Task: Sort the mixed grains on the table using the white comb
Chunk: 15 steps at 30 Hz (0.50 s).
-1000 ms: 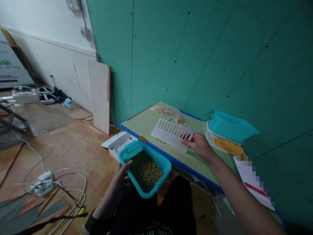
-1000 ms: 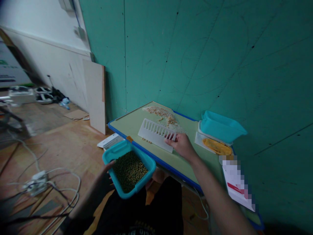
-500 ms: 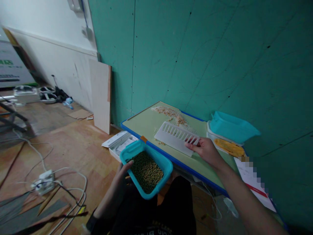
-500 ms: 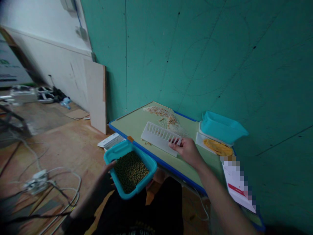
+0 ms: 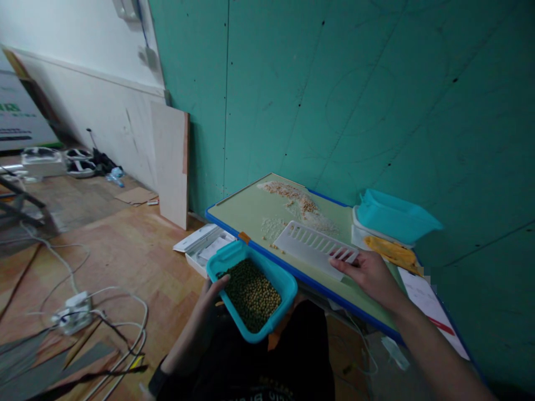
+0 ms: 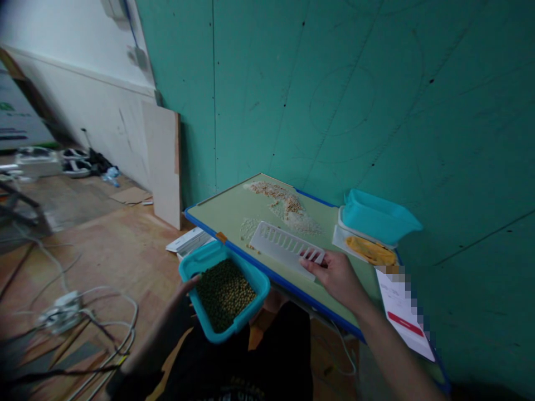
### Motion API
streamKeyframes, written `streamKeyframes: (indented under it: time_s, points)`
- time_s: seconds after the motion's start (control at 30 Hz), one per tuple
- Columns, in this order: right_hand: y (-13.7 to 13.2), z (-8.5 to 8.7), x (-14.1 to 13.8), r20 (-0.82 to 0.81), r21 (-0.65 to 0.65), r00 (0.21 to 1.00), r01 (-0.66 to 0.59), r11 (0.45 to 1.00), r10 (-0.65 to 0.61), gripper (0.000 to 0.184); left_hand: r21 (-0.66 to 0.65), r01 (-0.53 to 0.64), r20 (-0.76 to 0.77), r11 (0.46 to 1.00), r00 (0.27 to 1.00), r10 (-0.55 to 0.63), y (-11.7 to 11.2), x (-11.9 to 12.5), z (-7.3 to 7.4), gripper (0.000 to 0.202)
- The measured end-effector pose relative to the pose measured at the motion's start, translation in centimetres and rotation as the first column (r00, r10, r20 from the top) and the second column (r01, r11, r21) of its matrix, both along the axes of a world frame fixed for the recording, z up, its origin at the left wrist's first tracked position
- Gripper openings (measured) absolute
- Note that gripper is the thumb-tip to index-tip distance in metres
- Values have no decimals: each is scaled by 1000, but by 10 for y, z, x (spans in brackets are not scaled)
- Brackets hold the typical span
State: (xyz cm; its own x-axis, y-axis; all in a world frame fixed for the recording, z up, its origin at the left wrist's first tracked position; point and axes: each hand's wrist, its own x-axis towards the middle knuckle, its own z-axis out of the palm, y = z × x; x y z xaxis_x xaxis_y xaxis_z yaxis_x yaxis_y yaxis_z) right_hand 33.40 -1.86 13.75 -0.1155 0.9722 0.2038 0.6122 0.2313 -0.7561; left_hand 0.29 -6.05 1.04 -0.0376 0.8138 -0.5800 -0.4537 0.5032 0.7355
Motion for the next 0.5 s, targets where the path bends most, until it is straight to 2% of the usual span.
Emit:
streamKeyframes:
  time_s: [0.2,0.33,0.5]
  points:
    - [-14,-3,-17,35,19,999,-13,1000,13,30,28,-9,-6,1000,1000,9,-5,3,7,90]
    - [-21,-2,-27,72,84,997,-26,996,20,28,76,4,12,997,1000,-5,-8,4,15,83]
    - [-7,-3,-34,110,184,991,49,982,-70,30,28,-15,4,999,1000,15,-3,1,7,87]
